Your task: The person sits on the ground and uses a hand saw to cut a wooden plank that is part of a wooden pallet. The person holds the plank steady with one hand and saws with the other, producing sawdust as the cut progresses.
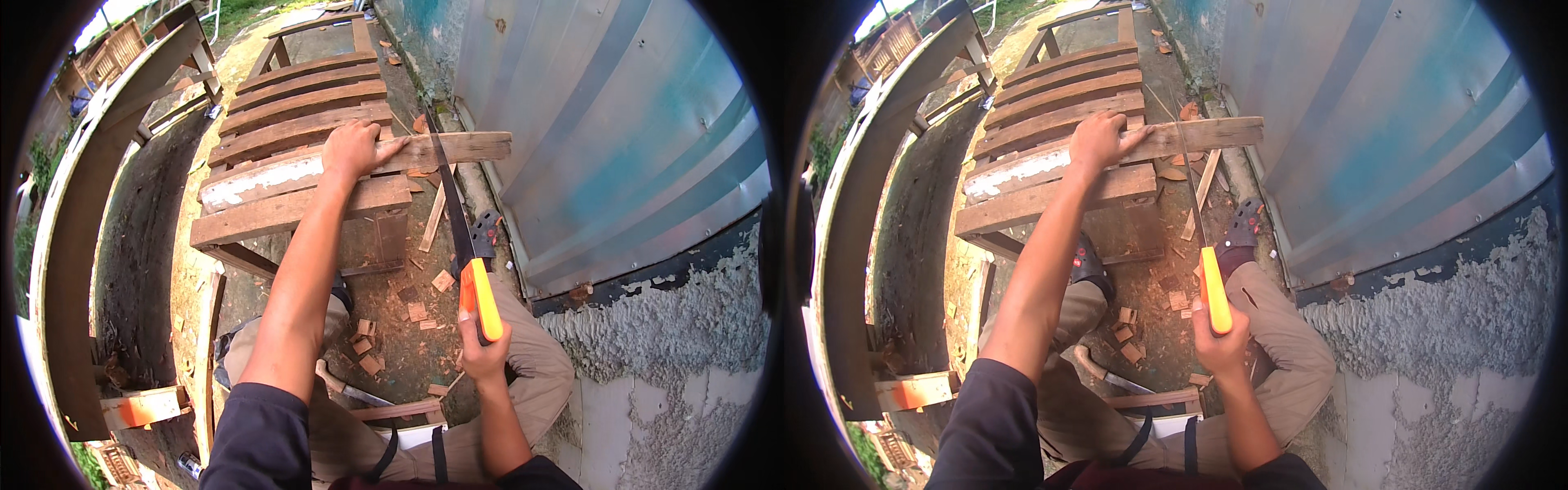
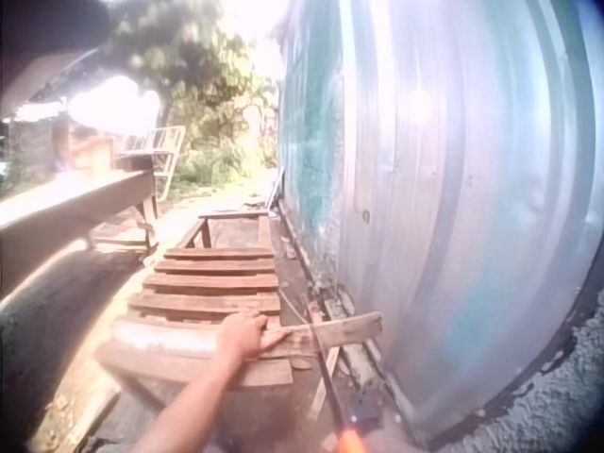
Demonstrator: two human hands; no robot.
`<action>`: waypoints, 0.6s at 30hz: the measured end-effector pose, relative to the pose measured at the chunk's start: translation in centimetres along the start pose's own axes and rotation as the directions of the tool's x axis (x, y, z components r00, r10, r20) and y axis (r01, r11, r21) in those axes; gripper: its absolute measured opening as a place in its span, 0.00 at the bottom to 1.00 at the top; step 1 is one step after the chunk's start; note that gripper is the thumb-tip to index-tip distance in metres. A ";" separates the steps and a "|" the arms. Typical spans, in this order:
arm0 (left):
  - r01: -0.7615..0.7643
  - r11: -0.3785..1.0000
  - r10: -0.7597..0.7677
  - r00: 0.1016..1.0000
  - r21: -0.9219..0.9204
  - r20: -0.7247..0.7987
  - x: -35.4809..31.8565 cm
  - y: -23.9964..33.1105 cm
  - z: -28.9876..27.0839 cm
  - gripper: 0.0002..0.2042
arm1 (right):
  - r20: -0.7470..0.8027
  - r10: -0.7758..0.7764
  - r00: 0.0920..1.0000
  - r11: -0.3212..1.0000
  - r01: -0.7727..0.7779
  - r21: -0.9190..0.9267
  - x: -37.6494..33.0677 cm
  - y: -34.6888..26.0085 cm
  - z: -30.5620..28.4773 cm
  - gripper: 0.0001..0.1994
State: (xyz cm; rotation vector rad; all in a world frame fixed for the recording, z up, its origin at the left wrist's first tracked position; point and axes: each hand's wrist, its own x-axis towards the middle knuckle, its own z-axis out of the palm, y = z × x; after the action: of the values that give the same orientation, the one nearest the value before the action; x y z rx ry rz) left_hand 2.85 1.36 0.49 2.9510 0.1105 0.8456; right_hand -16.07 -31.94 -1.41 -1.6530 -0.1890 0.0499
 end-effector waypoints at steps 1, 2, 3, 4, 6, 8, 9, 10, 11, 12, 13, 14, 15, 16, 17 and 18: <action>0.035 0.999 -0.034 0.999 -0.026 0.037 0.2 0.0 -0.2 0.34 | 0.019 0.000 1.000 1.000 0.000 0.014 0.0 0.7 0.4 0.13; 0.057 0.998 -0.056 0.997 -0.034 0.051 0.3 0.1 -0.4 0.33 | 0.028 -0.047 0.998 0.998 0.048 -0.030 0.0 1.2 0.6 0.13; 0.079 0.996 -0.076 0.995 -0.042 0.066 0.5 0.3 -0.6 0.33 | 0.038 -0.094 0.995 0.993 0.096 -0.074 -0.1 1.7 0.7 0.12; 0.098 0.994 -0.094 0.992 -0.046 0.080 0.6 0.3 -0.8 0.33 | 0.050 -0.140 0.989 0.983 0.145 -0.113 -0.2 1.7 1.0 0.12; 0.101 0.991 -0.100 0.995 -0.083 0.022 -0.1 0.4 -0.4 0.32 | 0.051 -0.159 0.986 0.981 0.164 -0.101 -0.7 1.3 1.4 0.12; 0.091 0.990 -0.096 0.995 -0.106 -0.039 -0.4 0.3 0.0 0.31 | 0.054 -0.157 0.986 0.983 0.161 -0.084 -1.5 1.1 1.3 0.12; 0.080 0.991 -0.087 0.994 -0.108 -0.069 -0.4 0.2 0.2 0.30 | 0.046 -0.148 0.988 0.986 0.151 -0.076 -1.8 1.6 0.9 0.12; 0.071 0.991 -0.082 0.992 -0.113 -0.096 -0.5 0.3 0.4 0.30 | 0.021 -0.077 0.997 0.997 0.078 -0.019 -2.0 2.0 0.7 0.12; 0.062 0.992 -0.078 0.986 -0.108 -0.148 -0.8 0.5 0.7 0.29 | 0.001 -0.006 1.000 0.999 0.005 0.040 -2.2 2.3 0.5 0.12; 0.054 0.993 -0.074 0.977 -0.102 -0.199 -1.2 0.7 1.0 0.28 | -0.015 0.067 0.998 0.993 -0.066 0.100 -2.3 2.5 0.2 0.12; 0.045 0.994 -0.068 0.966 -0.096 -0.251 -1.3 0.8 1.4 0.27 | -0.012 0.071 0.997 0.990 -0.069 0.124 -2.2 1.9 -0.1 0.13; 0.050 0.998 -0.059 0.963 -0.043 -0.263 -1.5 0.6 1.6 0.25 | -0.001 0.045 0.999 0.994 -0.044 0.101 -1.9 1.1 -0.1 0.13; 0.055 0.998 -0.050 0.960 0.010 -0.274 -1.6 0.3 1.8 0.24 | 0.012 0.018 1.000 0.997 -0.019 0.078 -1.4 0.2 0.0 0.13; 0.059 0.997 -0.042 0.957 0.052 -0.286 -1.6 0.4 2.2 0.23 | 0.020 -0.009 1.000 0.999 0.008 0.046 -0.8 -0.5 0.0 0.13; 0.063 0.996 -0.045 0.967 0.066 -0.250 -1.7 0.7 2.1 0.20 | 0.009 0.000 1.000 1.000 0.000 -0.001 -0.2 -0.8 0.1 0.13; 0.064 0.996 -0.047 0.969 0.062 -0.242 -1.6 0.9 2.3 0.20 | 0.007 0.015 1.000 0.999 -0.015 0.045 1.0 -0.8 0.4 0.13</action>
State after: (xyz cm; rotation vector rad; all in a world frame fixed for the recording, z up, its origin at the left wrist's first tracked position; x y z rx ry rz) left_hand 2.72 0.26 -2.21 2.8780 0.2390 1.2118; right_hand -15.18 -31.29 -0.55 -1.6096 -0.1793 0.0710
